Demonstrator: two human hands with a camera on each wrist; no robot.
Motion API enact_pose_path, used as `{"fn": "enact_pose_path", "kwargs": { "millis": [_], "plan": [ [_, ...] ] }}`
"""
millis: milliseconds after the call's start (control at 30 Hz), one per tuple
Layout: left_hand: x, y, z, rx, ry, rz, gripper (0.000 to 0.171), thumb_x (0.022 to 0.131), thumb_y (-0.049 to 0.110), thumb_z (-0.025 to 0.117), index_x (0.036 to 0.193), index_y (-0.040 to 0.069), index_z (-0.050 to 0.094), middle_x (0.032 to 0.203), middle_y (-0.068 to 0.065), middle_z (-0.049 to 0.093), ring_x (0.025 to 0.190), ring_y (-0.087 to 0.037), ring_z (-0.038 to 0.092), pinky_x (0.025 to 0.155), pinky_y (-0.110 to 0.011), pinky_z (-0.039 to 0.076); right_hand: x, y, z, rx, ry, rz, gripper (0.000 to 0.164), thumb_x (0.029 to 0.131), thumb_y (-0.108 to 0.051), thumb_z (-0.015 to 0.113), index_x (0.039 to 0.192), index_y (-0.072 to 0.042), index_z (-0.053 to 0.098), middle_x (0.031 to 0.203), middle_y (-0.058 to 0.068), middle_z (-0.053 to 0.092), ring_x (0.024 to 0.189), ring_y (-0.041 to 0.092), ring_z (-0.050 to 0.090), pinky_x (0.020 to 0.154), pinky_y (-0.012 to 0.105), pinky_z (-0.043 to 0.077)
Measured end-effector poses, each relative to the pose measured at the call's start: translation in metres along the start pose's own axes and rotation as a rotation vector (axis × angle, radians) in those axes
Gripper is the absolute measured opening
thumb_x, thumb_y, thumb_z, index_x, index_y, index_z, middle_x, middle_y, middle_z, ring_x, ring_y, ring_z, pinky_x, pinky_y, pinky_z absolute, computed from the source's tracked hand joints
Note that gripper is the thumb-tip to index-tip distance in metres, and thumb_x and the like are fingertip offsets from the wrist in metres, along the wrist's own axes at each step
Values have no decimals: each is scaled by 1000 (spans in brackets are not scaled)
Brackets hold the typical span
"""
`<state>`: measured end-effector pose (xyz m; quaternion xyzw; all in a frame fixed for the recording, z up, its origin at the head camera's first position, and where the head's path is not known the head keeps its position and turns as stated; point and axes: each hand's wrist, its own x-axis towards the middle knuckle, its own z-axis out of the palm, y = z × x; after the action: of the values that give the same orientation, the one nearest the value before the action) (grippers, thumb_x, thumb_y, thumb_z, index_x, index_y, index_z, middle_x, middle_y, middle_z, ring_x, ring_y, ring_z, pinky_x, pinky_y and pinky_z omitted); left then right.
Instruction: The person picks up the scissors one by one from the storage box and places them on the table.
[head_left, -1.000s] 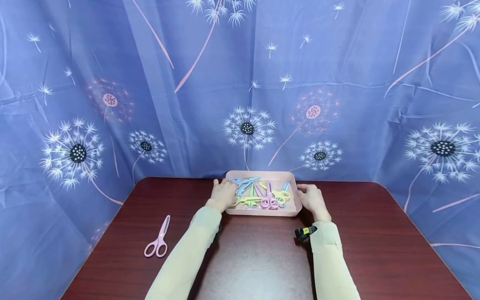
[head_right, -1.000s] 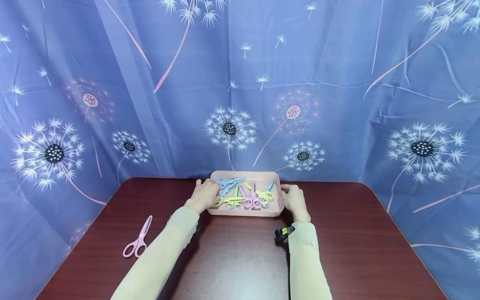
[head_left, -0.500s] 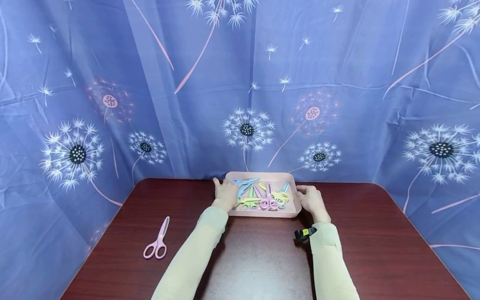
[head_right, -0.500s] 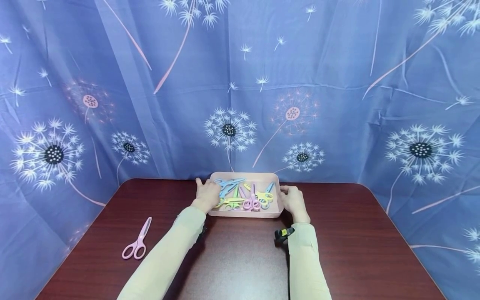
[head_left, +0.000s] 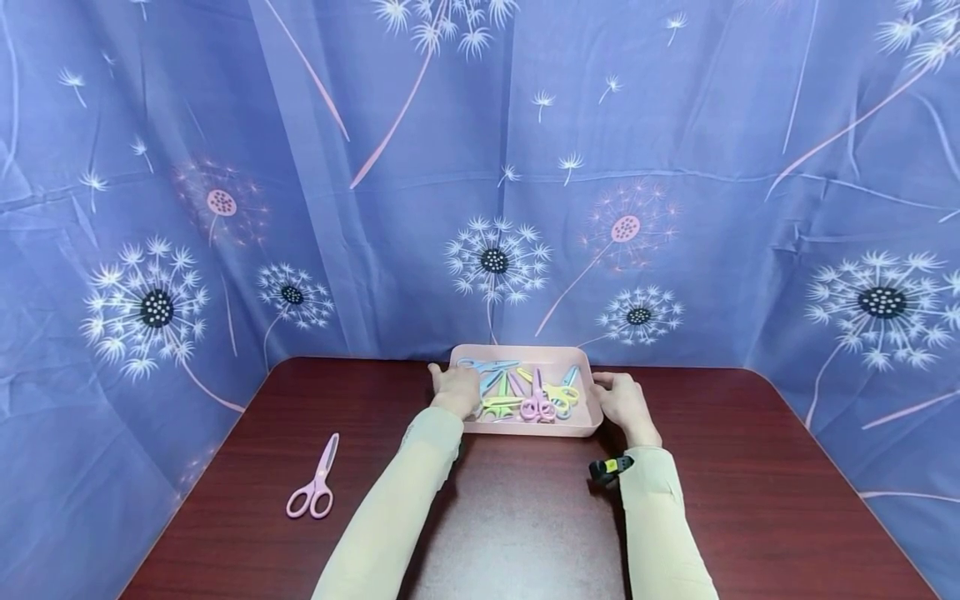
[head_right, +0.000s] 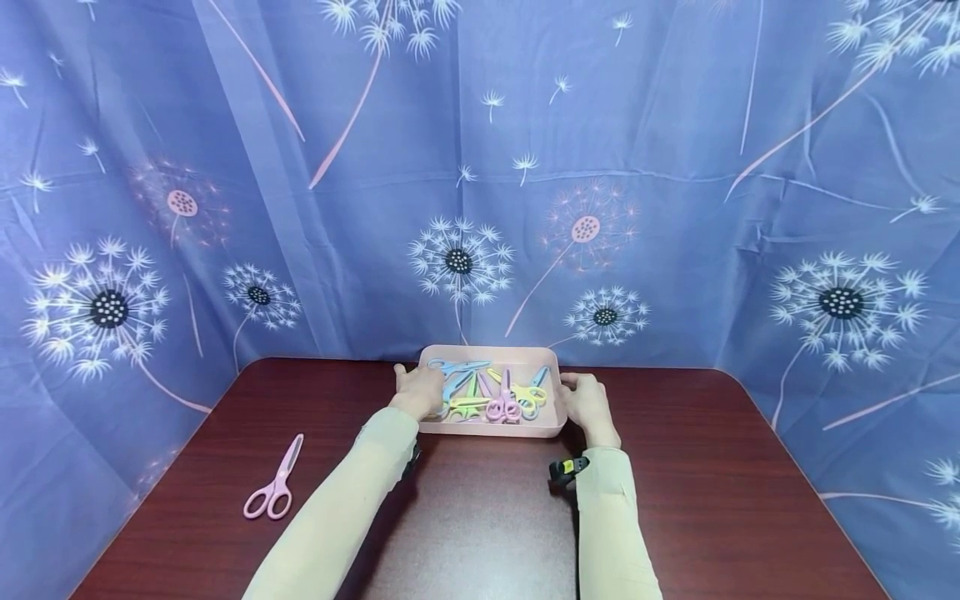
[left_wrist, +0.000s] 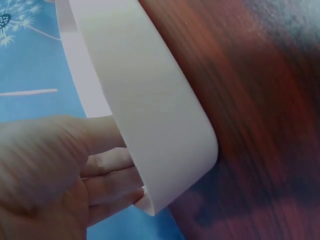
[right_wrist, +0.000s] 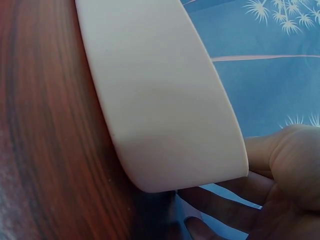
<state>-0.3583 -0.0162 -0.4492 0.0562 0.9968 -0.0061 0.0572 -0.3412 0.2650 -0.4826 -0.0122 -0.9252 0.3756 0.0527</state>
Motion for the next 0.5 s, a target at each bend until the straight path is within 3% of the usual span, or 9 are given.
{"fn": "enact_pose_path", "kwargs": {
  "millis": [200,500],
  "plan": [
    [-3,0,-1,-38,-7,-4,22,87,20,69,108,16,71,114,-7,65,103,-27,62,104,-62,22,0,1,0,12,-4,5,34,98,-14,54,128,2,62,125,22,62,117,40,55,95,51,44],
    [-6,-3,3,-39,62,19,34,72,33,84,98,16,70,104,-5,65,93,-24,61,96,-57,27,0,0,0,-1,9,2,35,98,-14,55,127,1,62,120,20,65,118,40,54,96,50,43]
  ]
}}
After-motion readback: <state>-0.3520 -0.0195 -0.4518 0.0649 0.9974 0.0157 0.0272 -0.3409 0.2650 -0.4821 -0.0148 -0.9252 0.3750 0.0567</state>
